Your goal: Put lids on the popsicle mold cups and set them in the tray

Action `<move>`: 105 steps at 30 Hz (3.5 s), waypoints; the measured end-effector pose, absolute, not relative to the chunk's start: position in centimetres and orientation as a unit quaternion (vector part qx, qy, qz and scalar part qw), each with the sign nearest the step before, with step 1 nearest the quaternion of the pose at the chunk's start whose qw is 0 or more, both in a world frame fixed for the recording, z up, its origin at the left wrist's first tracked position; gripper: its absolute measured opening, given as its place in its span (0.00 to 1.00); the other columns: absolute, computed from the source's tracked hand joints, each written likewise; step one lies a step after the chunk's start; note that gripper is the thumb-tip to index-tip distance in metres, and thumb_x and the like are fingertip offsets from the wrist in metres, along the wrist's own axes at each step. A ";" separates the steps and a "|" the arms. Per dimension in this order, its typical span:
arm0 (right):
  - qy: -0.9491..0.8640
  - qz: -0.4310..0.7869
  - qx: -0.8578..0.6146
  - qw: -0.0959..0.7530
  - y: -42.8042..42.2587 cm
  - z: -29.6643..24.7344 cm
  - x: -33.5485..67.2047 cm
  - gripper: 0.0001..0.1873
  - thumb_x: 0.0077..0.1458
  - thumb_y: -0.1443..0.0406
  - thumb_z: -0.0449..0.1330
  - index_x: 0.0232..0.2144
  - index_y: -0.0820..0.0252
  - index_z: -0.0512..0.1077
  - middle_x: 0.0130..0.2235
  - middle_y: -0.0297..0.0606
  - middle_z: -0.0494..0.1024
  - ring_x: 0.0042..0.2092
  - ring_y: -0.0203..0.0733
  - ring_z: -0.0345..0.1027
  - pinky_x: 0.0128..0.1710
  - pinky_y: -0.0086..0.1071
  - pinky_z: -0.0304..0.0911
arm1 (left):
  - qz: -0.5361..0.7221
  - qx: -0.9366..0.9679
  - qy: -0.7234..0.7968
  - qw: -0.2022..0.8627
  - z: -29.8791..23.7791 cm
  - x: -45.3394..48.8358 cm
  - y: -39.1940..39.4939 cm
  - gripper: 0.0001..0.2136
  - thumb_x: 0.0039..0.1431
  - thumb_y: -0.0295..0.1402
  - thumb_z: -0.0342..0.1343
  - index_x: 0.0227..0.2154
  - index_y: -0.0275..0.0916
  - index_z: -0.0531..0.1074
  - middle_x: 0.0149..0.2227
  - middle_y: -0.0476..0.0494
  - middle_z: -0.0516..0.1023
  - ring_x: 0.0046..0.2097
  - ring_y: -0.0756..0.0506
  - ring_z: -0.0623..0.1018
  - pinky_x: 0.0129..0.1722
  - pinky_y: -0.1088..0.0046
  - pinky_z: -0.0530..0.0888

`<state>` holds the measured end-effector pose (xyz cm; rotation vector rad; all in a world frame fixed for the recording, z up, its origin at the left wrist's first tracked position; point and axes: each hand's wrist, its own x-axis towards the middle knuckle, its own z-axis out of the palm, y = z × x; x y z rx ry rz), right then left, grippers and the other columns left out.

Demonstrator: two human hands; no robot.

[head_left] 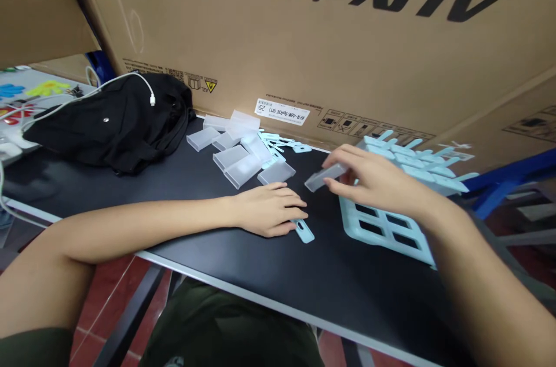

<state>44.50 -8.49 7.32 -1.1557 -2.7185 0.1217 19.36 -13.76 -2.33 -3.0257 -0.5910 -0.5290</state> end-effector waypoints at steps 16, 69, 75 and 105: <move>-0.924 0.147 -0.330 0.127 -14.6 6.4 44.8 0.21 0.65 0.57 0.58 0.58 0.51 0.72 0.40 0.38 0.84 0.33 0.43 0.78 0.33 0.35 0.73 | -0.201 -0.946 -0.255 -0.018 -1.9 19.2 -14.1 0.15 0.59 0.46 0.60 0.38 0.37 0.75 0.37 0.41 0.78 0.42 0.39 0.76 0.44 0.60 0.67; -0.890 -0.031 -0.455 0.015 3.4 2.1 35.1 0.21 0.55 0.71 0.60 0.52 0.63 0.73 0.46 0.50 0.83 0.47 0.52 0.76 0.45 0.36 0.65 | -0.361 -0.869 -0.219 -0.258 -1.4 18.4 -13.5 0.13 0.66 0.42 0.61 0.45 0.39 0.71 0.43 0.42 0.78 0.44 0.44 0.79 0.47 0.69 0.74; -0.900 0.000 -0.432 0.058 0.9 4.0 37.6 0.25 0.54 0.71 0.60 0.55 0.63 0.69 0.40 0.43 0.83 0.40 0.48 0.77 0.43 0.36 0.67 | -0.316 -0.871 -0.266 -0.265 -1.4 18.5 -13.5 0.14 0.63 0.42 0.64 0.45 0.40 0.72 0.42 0.44 0.79 0.42 0.45 0.79 0.44 0.72 0.73; -0.914 0.198 -0.227 0.272 -13.7 5.2 41.2 0.12 0.65 0.61 0.64 0.49 0.55 0.73 0.46 0.42 0.78 0.47 0.44 0.70 0.43 0.37 0.68 | -0.271 -0.880 -0.298 -0.251 -1.3 18.3 -13.2 0.16 0.65 0.42 0.62 0.52 0.42 0.73 0.41 0.47 0.81 0.38 0.45 0.80 0.39 0.71 0.75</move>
